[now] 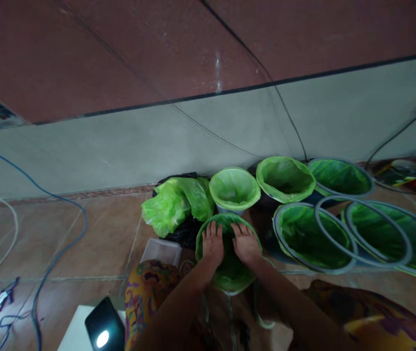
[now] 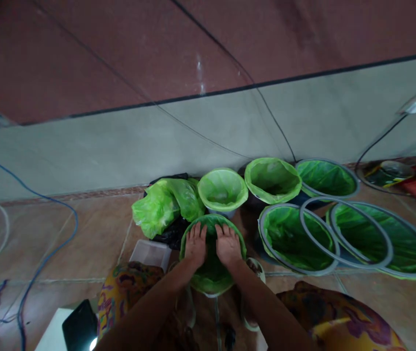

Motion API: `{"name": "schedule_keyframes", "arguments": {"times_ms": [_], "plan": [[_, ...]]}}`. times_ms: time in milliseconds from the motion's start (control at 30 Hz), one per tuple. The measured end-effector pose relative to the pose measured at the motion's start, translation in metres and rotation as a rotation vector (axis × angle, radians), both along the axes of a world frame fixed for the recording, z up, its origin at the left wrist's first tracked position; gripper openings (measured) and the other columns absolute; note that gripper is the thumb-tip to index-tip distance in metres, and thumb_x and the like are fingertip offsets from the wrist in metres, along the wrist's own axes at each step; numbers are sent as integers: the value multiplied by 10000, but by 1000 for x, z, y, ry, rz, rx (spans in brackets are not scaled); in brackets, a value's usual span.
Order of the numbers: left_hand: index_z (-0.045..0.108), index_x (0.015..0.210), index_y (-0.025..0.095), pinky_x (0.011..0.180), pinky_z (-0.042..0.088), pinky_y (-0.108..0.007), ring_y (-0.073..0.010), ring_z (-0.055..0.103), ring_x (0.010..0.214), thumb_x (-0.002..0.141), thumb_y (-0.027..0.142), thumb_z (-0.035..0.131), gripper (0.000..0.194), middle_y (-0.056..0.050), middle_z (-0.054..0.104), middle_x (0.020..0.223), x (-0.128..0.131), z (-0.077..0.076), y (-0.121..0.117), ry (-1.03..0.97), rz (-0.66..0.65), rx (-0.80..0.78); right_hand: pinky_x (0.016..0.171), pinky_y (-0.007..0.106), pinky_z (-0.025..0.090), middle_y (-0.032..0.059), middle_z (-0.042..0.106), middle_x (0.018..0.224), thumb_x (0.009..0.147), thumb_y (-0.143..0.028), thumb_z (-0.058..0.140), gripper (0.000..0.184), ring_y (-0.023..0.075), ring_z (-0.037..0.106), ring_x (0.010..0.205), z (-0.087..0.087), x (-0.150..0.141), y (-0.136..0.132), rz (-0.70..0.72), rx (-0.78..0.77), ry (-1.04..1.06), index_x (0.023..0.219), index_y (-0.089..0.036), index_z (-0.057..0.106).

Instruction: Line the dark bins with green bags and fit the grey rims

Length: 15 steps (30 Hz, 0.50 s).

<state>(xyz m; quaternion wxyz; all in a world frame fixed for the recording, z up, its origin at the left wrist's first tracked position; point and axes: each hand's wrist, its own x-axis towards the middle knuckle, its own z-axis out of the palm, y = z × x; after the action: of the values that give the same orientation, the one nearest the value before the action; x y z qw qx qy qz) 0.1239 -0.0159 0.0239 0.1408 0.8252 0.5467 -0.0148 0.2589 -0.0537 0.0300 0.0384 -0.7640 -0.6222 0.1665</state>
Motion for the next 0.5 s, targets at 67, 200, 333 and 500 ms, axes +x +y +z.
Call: {"name": "schedule_keyframes", "arguments": {"times_ms": [67, 200, 333, 500], "plan": [[411, 1479, 173, 1171, 296, -517, -297, 271, 1472, 863, 82, 413, 622, -129, 325, 1590, 3, -11, 10, 65, -45, -35, 1059, 462, 362, 134, 422, 1498, 913, -148, 362, 556, 299, 412, 1304, -10, -4, 15, 35, -75, -52, 1462, -216, 427], [408, 1480, 96, 1206, 210, -525, -280, 172, 1509, 857, 33, 364, 628, -155, 329, 1584, 7, -34, 19, 162, -98, -45, 988, 462, 431, 189, 430, 1470, 920, -91, 277, 571, 310, 443, 1277, -41, -6, 24, 2, -168, -120, 1463, -181, 427], [406, 1483, 93, 1202, 233, -512, -264, 168, 1511, 863, -9, 283, 640, -150, 328, 1584, 18, -49, 20, 221, -52, -32, 922, 430, 488, 214, 472, 1401, 915, -78, 257, 581, 317, 472, 1252, -62, -7, 20, -77, -232, -99, 1478, -124, 389], [477, 1428, 44, 1175, 317, -467, -293, 370, 1426, 875, -10, 305, 582, -191, 426, 1519, 19, -64, 12, 232, -48, -109, 972, 452, 467, 202, 434, 1460, 912, -65, 255, 597, 321, 450, 1308, -78, -9, 20, -157, -337, -28, 1497, -125, 356]]}}
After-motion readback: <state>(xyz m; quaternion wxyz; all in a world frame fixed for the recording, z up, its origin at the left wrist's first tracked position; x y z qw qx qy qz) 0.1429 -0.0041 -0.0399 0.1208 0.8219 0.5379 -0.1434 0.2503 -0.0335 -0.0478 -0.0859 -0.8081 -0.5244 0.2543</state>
